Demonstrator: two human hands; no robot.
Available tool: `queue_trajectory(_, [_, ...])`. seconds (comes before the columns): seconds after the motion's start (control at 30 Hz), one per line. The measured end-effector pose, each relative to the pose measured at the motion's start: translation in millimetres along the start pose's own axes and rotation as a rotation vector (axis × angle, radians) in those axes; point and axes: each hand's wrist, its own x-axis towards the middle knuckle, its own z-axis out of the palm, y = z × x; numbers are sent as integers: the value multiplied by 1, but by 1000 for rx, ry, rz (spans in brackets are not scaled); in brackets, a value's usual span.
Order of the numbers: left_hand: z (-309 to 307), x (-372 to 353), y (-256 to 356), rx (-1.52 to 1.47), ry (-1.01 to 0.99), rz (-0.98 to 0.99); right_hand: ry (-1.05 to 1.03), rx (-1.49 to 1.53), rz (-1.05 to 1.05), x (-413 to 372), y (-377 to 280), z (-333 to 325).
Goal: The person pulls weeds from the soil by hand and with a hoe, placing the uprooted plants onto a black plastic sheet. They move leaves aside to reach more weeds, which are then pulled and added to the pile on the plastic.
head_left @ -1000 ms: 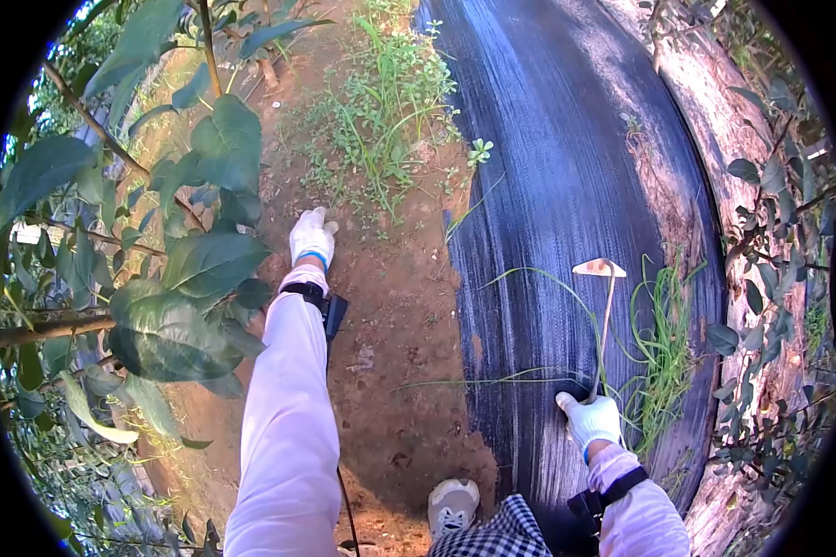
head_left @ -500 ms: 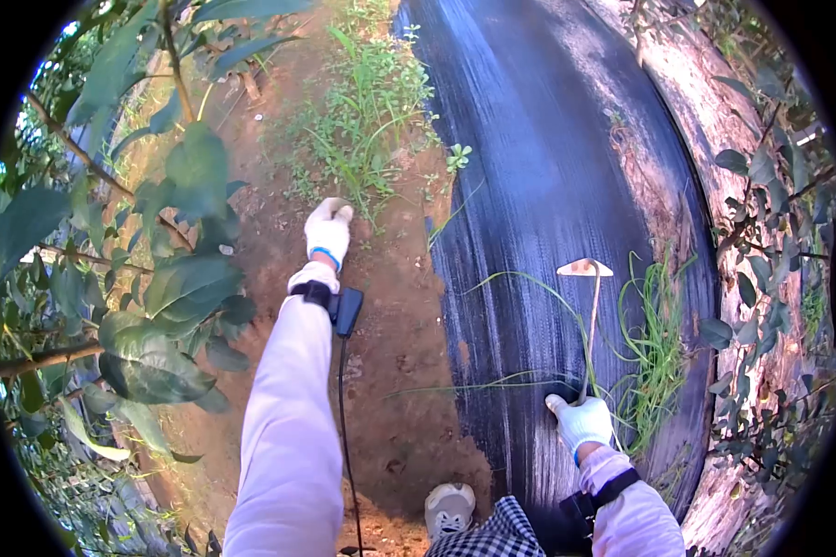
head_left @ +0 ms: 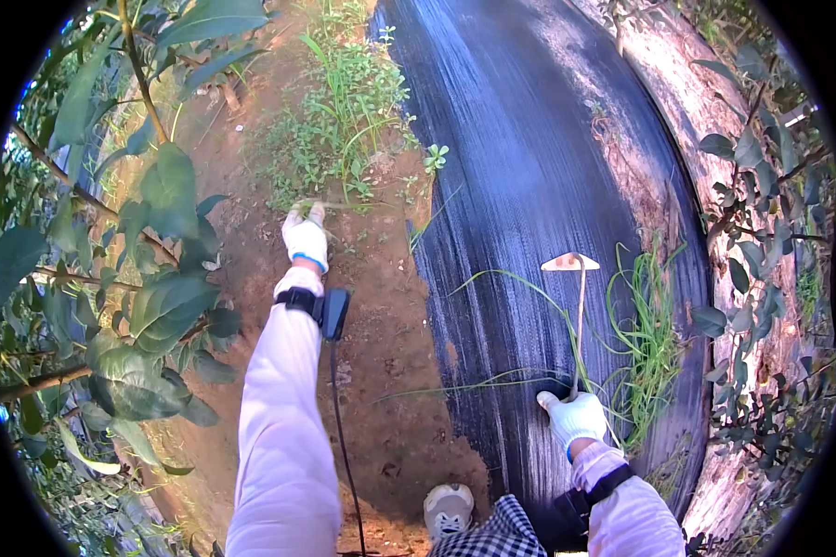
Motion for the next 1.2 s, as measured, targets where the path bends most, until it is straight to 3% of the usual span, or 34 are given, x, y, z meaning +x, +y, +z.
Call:
queue_trajectory(0.03, [-8, -2, -2, -81, 4, -34, -32, -10, 2, -2, -2, -3])
queue_trajectory(0.1, [-16, 0, -7, 361, -108, 171, -26, 4, 2, -4, -4, -5])
queue_trajectory(0.17, [-6, -13, 26, 848, -243, 417, -22, 6, 6, -4, -4, -4])
queue_trajectory(0.2, [9, -22, 45, 846, -259, 374, -21, 1, 9, -2, -3, -3])
queue_trajectory(0.23, [16, -20, 50, 910, -394, 470, -20, -5, 12, -1, -3, -2])
queue_trajectory(0.33, [38, -17, 50, 1000, -391, 342, -30, 5, 1, -4, -3, -4])
queue_trajectory(0.43, [26, -9, 36, 618, -368, 415, -26, -19, 11, -1, -3, -4])
queue_trajectory(0.5, [5, -11, 27, 191, -277, 174, -31, -8, 6, -3, -4, -4])
queue_trajectory(0.57, [-25, -32, 49, 384, -384, 29, -29, -15, 2, -3, -4, -5])
queue_trajectory(0.63, [-24, -69, 68, 870, -403, 316, -28, -1, 1, -2, -3, -3])
queue_trajectory(0.67, [-22, -74, 59, 922, -423, 431, -25, 4, 0, -2, -2, -2])
queue_trajectory(0.77, [-9, -60, 45, 964, -504, 258, -21, -14, -20, 2, 1, 0])
queue_trajectory(0.87, [-16, -42, 24, 475, -247, 61, -4, -9, -10, 0, -1, -1])
queue_trajectory(0.97, [-4, -59, 59, 775, -434, 326, -11, -5, -10, -2, -3, -2])
queue_trajectory(1.0, [2, -59, 54, 848, -494, 517, -11, -8, -13, -3, -3, -3])
queue_trajectory(1.03, [9, -60, 52, 897, -491, 532, -11, -13, -16, -4, -3, -3])
queue_trajectory(1.1, [20, -55, 55, 1045, -589, 382, -21, -15, -14, -1, -1, 0])
queue_trajectory(1.2, [21, -58, 61, 739, -644, 290, 6, -32, -16, -3, -3, -3])
